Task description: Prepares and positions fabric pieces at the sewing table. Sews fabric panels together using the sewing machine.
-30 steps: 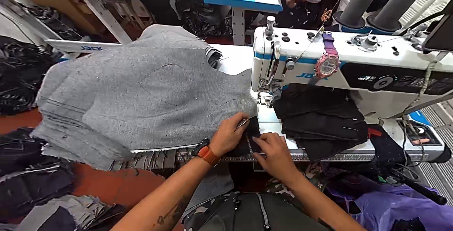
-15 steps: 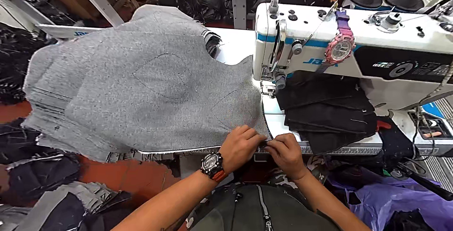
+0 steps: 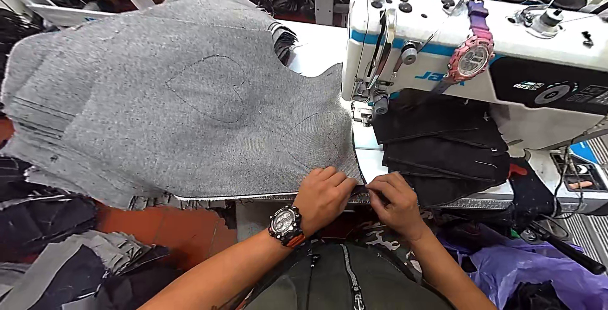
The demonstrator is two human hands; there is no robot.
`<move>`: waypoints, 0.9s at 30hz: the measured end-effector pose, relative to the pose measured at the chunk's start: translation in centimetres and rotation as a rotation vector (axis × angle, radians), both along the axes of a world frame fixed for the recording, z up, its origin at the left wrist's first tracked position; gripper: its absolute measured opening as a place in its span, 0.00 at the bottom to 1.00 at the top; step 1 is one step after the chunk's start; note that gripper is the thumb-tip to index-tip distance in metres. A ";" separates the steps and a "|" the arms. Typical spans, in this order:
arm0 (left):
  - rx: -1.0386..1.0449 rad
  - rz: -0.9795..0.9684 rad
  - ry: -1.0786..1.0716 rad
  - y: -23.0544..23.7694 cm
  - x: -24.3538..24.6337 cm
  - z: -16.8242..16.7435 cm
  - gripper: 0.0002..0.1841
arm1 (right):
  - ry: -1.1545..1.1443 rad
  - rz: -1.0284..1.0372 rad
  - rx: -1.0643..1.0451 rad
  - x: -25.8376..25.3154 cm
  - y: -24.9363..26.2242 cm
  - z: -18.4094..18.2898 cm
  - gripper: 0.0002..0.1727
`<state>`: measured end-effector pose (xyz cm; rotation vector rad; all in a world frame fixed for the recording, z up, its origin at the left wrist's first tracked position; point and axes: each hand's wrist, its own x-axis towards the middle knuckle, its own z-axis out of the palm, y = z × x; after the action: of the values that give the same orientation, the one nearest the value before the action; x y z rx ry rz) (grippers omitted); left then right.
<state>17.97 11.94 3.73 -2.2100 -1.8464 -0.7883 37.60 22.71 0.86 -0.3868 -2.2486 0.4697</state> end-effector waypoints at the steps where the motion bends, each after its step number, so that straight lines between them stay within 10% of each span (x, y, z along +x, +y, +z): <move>1: -0.001 0.004 0.007 0.0 0.1 0.0 0.11 | -0.037 0.011 0.001 0.0 0.1 0.3 0.08; 27: -0.030 -0.109 -0.048 -0.2 0.9 0.0 0.14 | 0.140 -0.007 0.308 -1.3 -0.6 -2.7 0.08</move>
<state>18.84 11.77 3.75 -2.3474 -1.7828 -0.8459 36.28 22.07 -1.85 -0.1961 -2.1376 0.1371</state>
